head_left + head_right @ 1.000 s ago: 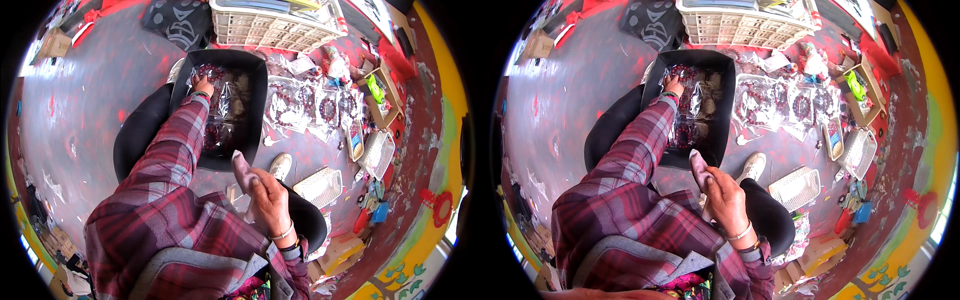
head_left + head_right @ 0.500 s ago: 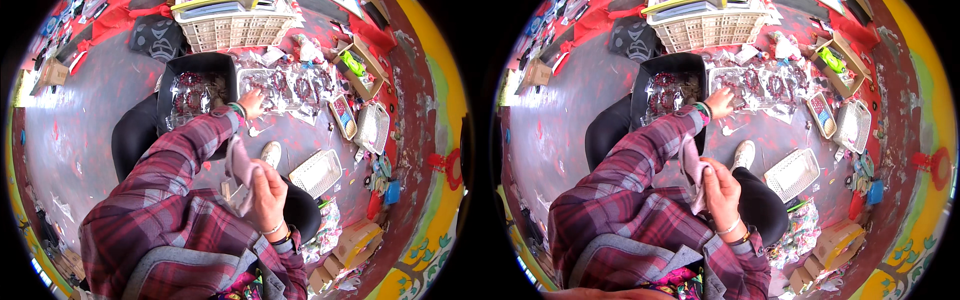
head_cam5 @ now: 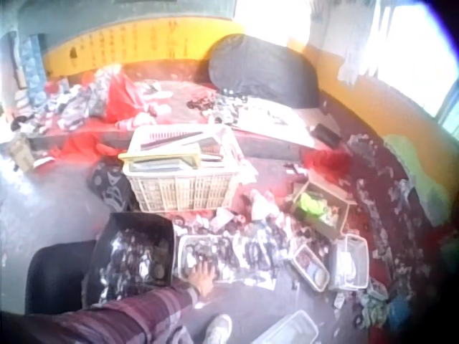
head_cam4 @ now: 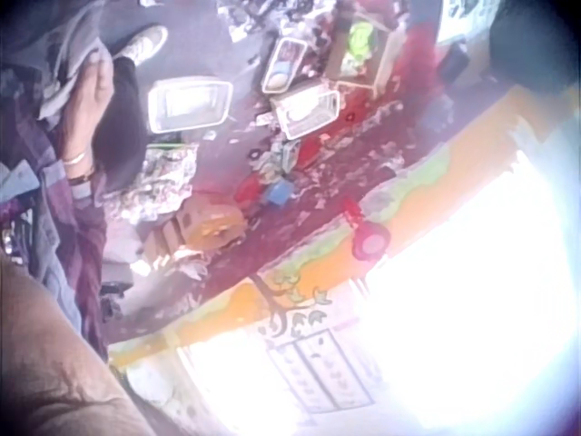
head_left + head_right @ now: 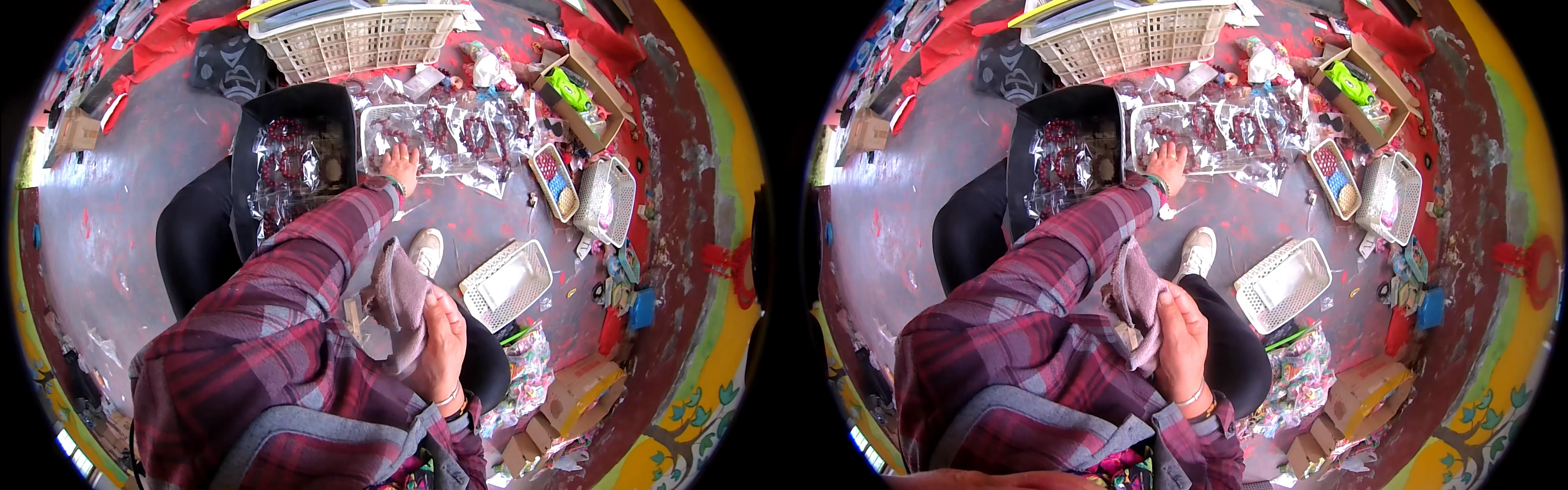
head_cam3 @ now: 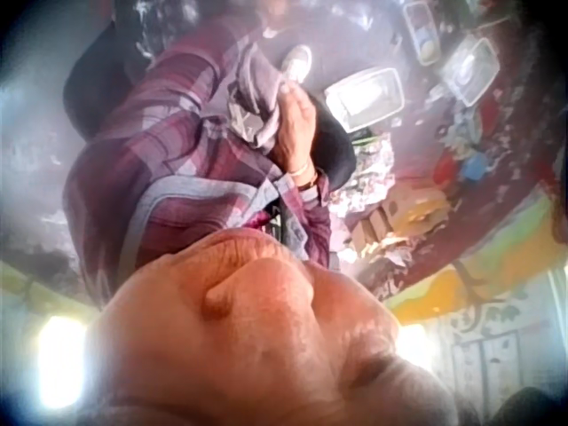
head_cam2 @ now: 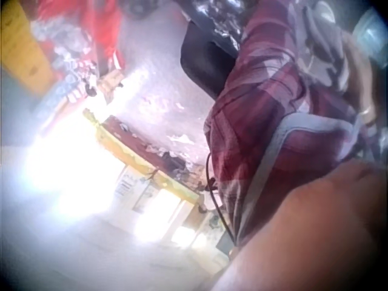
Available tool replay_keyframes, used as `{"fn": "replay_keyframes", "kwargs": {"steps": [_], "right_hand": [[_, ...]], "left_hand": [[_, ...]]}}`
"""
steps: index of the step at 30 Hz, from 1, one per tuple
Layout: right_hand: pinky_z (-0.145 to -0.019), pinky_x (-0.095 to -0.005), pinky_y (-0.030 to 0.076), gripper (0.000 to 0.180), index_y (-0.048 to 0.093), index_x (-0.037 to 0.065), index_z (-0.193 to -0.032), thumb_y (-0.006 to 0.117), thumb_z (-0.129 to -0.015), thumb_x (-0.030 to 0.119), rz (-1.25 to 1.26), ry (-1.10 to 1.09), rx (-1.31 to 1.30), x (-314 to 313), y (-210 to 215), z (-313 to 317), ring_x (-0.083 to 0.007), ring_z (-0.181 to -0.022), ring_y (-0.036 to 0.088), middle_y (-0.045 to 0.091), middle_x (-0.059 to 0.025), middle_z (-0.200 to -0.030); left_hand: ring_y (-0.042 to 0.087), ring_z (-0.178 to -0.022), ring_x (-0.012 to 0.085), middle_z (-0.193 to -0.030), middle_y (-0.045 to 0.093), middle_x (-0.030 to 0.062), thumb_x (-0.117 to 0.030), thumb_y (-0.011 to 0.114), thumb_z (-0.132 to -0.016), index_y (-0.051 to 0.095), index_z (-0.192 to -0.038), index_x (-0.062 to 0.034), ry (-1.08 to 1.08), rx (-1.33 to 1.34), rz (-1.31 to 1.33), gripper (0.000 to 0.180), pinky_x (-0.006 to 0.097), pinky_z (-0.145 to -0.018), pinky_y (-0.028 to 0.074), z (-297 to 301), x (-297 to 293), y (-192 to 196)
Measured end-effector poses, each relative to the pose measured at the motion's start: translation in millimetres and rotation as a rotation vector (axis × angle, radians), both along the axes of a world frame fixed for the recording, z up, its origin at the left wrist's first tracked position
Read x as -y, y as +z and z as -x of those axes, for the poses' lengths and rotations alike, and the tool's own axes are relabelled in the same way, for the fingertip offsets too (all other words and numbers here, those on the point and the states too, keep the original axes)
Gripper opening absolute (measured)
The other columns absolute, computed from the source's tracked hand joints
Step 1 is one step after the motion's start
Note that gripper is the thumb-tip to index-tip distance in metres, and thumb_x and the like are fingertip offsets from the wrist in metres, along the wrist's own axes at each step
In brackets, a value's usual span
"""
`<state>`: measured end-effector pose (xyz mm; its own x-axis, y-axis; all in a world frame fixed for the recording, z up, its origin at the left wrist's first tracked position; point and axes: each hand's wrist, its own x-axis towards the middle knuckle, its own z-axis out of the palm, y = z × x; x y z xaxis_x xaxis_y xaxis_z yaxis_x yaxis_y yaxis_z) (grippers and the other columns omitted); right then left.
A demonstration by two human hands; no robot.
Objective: The person sits cross-legged on the floor and repeatedly picks up small plastic bags containing dark beads. They remove the beads, wipe them with a cloth, and place them back into the bags. The process is repetitive and involves handling multiple bags one by one.
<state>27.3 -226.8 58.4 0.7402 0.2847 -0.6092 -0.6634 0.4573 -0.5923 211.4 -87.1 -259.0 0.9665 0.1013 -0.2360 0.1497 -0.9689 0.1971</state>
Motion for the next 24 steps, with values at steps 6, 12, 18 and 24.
{"fn": "replay_keyframes", "kwargs": {"steps": [6, 12, 18, 24], "right_hand": [[-0.080, -0.0254, 0.048, 0.025, 0.057, -0.004, -0.111, 0.046, -0.097, 0.014, -0.006, 0.040, -0.032, -6.5, 10.9, -0.2, -0.0121, -0.087, 0.061, 0.064, -0.0068, -0.099], [-0.075, -0.0265, 0.050, 0.024, 0.057, -0.001, -0.108, 0.048, -0.096, 0.018, -0.002, 0.082, 0.042, -20.4, 6.3, 9.7, -0.0142, -0.084, 0.063, 0.064, -0.0073, -0.099], [-0.073, -0.0226, 0.048, 0.023, 0.060, -0.001, -0.106, 0.049, -0.096, 0.016, -0.028, 0.084, 0.101, -33.8, -7.3, 16.2, -0.0103, -0.079, 0.060, 0.065, -0.0047, -0.092], [-0.072, -0.0250, 0.051, 0.022, 0.062, 0.000, -0.099, 0.048, -0.096, 0.017, -0.073, 0.142, 0.217, -57.6, -16.8, 15.9, -0.0130, -0.079, 0.062, 0.066, -0.0058, -0.091]], "left_hand": [[0.039, -0.124, 0.0346, -0.132, 0.044, 0.0171, -0.019, 0.048, -0.083, 0.045, -0.129, -0.0086, -0.117, 0.108, -0.026, 0.047, 0.047, -0.097, 0.034, 10.3, -15.7, 26.8], [0.063, -0.088, 0.0235, -0.091, 0.065, 0.0127, -0.012, 0.046, -0.090, 0.037, -0.135, -0.0057, -0.088, 0.235, 0.377, 0.046, 0.036, -0.077, 0.048, 9.0, -52.6, 68.5], [0.061, -0.092, 0.0200, -0.110, 0.061, 0.0120, -0.017, 0.042, -0.096, 0.044, -0.129, -0.0054, 0.343, -0.108, 1.964, 0.035, 0.033, -0.075, 0.050, 60.9, -96.7, 146.5], [0.057, -0.110, 0.0318, -0.121, 0.056, 0.0222, -0.033, 0.046, -0.092, 0.048, -0.127, -0.0056, 0.180, -0.176, 2.482, 0.044, 0.045, -0.090, 0.048, 143.1, -149.5, 215.3]]}}
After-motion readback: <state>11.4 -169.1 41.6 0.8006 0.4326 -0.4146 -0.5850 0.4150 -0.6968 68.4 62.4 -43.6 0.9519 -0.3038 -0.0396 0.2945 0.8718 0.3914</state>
